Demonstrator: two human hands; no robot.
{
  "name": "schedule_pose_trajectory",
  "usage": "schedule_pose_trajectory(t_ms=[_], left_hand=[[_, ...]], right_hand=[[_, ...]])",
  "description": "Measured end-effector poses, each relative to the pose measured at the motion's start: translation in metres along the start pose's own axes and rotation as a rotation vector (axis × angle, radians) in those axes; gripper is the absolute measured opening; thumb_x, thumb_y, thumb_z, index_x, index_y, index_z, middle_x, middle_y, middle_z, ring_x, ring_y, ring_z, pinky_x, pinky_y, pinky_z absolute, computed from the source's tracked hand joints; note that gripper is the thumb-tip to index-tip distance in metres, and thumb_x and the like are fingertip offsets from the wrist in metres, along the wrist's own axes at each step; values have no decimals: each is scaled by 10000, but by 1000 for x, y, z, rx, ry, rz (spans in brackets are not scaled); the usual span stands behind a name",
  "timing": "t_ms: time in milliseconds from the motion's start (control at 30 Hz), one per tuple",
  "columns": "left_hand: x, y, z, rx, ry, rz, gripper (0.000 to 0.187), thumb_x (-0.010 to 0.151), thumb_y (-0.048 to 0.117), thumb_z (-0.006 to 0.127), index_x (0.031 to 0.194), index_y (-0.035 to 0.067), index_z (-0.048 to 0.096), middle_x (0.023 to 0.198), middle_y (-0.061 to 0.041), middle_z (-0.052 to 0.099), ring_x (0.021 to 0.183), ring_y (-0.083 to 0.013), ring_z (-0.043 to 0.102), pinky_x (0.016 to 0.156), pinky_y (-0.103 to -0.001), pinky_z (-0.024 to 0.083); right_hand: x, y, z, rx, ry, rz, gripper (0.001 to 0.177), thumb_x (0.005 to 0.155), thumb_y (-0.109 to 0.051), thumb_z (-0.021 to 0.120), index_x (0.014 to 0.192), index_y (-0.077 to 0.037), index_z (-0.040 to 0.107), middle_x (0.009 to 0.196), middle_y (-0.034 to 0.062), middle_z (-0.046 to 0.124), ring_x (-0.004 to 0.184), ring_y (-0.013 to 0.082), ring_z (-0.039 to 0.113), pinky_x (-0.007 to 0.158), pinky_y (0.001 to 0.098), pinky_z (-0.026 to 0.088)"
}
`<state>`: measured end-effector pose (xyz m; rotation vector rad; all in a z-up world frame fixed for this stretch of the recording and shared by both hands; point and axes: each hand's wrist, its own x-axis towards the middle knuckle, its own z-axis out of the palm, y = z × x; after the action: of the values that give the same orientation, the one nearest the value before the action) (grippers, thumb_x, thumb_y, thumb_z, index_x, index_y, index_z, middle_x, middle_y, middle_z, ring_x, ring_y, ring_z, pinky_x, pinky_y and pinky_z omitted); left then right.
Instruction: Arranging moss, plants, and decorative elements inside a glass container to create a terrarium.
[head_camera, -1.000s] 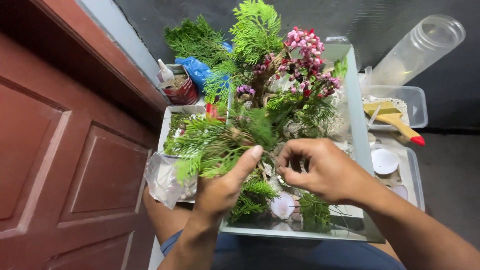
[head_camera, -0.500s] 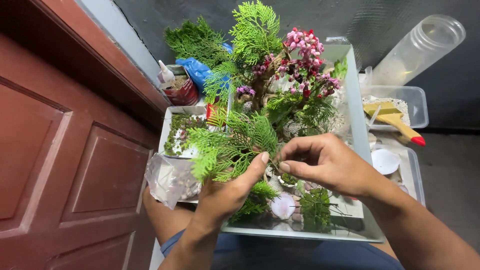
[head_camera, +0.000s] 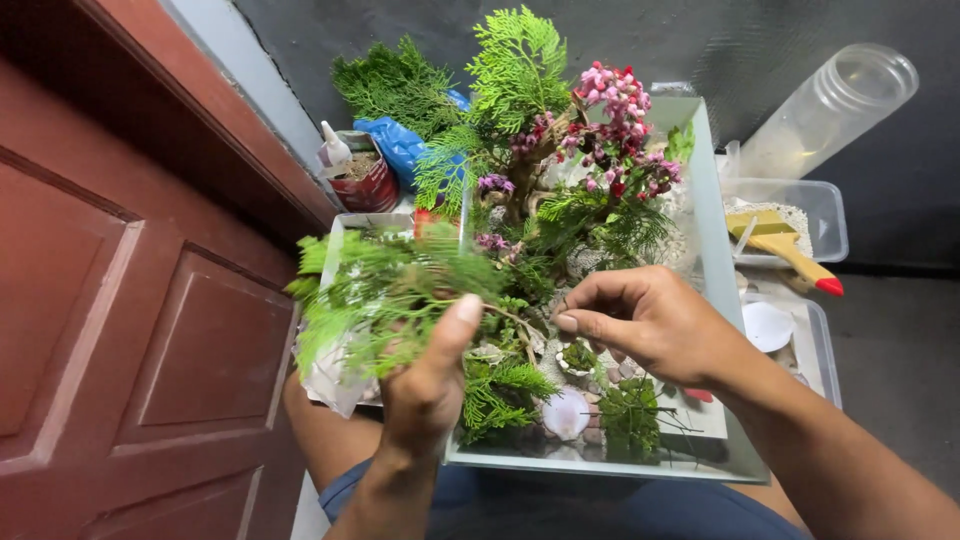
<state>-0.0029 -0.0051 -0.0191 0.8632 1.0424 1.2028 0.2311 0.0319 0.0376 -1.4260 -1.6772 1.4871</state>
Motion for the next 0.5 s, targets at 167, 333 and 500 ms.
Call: schedule_pose_trajectory(t_ms=[167,333,500], left_hand=[[-9,18,-12,-317,84,406,216,983,62,577,1089,-47,731,1069,-184,752,1033,-287,731,935,-378,611],[-32,-2,-44,-313,154,124,353,999,138,537,1154,-128,710,1123,-242,756,1107,-330,715,1095,-433,550],[-44,-9,-47,-449,473,60,227,902,10,644,1029,-152,739,998,-248,761,928,-325,748,988,-440,616]], right_hand=[[2,-31,14,-416,39,-194,144,844,-242,787,940,-166,862,883,-25,875,754,84,783,684,251,602],[21,-65,42,-710,33,-649,94,909,-218,743,944,-146,792,896,12,817,758,173,771,704,345,607],[70,-81,78,-873,124,-871,203,997,-113,627,812,-35,659,780,114,671,667,344,634,563,515,537]])
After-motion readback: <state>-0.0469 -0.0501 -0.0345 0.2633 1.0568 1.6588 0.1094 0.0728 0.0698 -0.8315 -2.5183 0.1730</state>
